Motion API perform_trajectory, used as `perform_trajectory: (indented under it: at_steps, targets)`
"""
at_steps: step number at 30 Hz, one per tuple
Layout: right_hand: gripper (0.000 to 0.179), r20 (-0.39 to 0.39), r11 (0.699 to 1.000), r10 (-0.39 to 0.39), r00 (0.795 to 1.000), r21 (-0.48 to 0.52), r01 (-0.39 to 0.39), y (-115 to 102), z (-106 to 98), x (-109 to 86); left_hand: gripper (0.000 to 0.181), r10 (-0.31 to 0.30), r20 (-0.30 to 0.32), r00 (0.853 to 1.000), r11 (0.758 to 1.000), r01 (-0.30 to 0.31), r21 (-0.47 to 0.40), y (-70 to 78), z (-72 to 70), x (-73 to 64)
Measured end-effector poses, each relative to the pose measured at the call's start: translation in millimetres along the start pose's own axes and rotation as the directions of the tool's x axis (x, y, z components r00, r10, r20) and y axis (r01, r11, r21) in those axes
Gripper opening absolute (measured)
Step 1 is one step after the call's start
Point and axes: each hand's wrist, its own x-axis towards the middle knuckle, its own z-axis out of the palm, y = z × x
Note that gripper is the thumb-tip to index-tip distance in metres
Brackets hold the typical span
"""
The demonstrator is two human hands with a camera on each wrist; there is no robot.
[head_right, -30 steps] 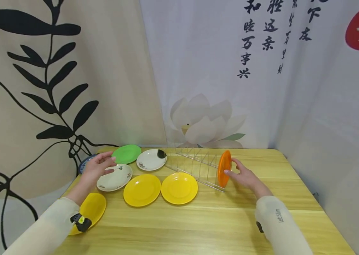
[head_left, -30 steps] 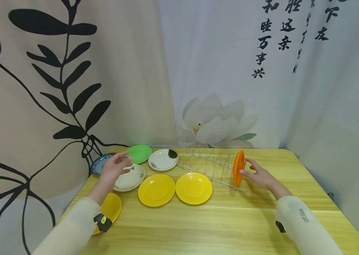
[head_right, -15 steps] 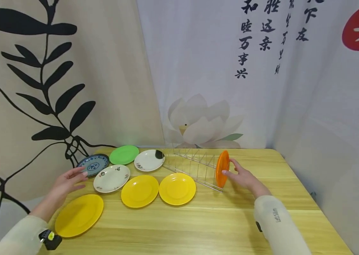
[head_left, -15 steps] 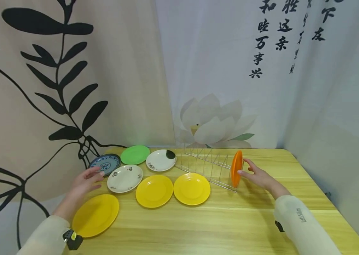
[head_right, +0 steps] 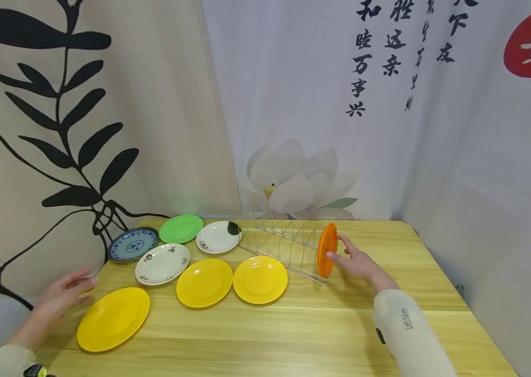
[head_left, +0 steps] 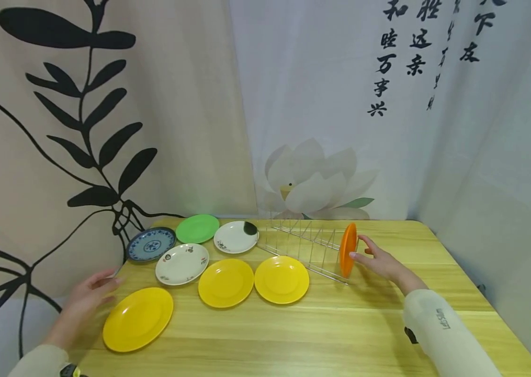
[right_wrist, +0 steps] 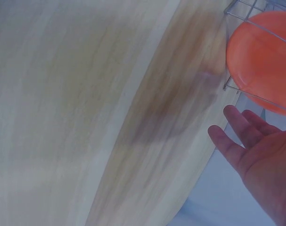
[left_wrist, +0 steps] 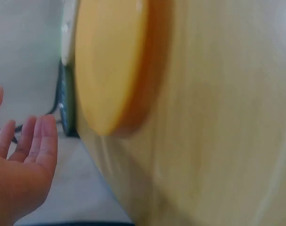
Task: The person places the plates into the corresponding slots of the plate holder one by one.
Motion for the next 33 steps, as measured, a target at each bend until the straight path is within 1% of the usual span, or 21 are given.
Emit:
perform_trajectory:
  at_steps: [3,6,10,13,16,21,24,27,29,33]
  targets:
    - [0.091,0.0,1.0,0.003,1.0,0.0,-0.003,-0.3,0.3,-0.1,0.083,0.002,0.024,1.0,1.0,-0.002,-0.022,-8.8,-7.7,-1.3]
    - [0.091,0.0,1.0,0.002,1.0,0.0,-0.002,-0.5,0.5,-0.1,0.08,-0.005,0.048,0.999,0.999,0.007,-0.042,-16.8,-12.4,-0.8]
    - [0.09,0.001,1.0,-0.001,1.0,-0.004,0.001,-0.5,1.0,0.1,0.079,-0.024,0.077,0.997,0.999,0.027,-0.037,-27.8,-15.8,1.2]
    - [0.09,-0.001,1.0,-0.005,1.0,-0.008,0.005,-0.4,1.3,0.3,0.075,-0.017,0.122,0.992,1.0,0.018,-0.009,-34.4,-17.1,0.9]
    - [0.09,-0.003,1.0,-0.009,1.0,-0.01,0.009,-0.2,1.4,0.5,0.075,-0.029,0.17,0.985,1.0,0.026,0.016,-37.5,-16.9,-0.5]
    - [0.09,-0.004,1.0,-0.013,1.0,-0.01,0.013,0.0,1.2,0.3,0.082,-0.084,0.216,0.973,0.996,0.081,0.025,-38.4,-14.4,-0.7]
    - [0.09,-0.004,1.0,-0.012,1.0,-0.011,0.012,-0.2,1.1,-0.4,0.084,-0.115,0.218,0.969,0.993,0.109,0.036,-39.5,-12.9,1.5]
    - [0.09,-0.002,1.0,-0.009,1.0,-0.009,0.009,-0.7,0.9,-1.4,0.085,-0.124,0.223,0.967,0.992,0.114,0.055,-40.4,-11.7,3.6]
    - [0.09,-0.003,1.0,-0.007,1.0,-0.007,0.007,-0.8,0.7,-1.9,0.084,-0.12,0.222,0.968,0.992,0.108,0.065,-41.2,-10.7,4.6]
    - [0.09,-0.006,1.0,-0.005,1.0,-0.004,0.005,0.3,0.6,-1.7,0.078,-0.09,0.217,0.972,0.994,0.074,0.081,-43.0,-8.7,5.9]
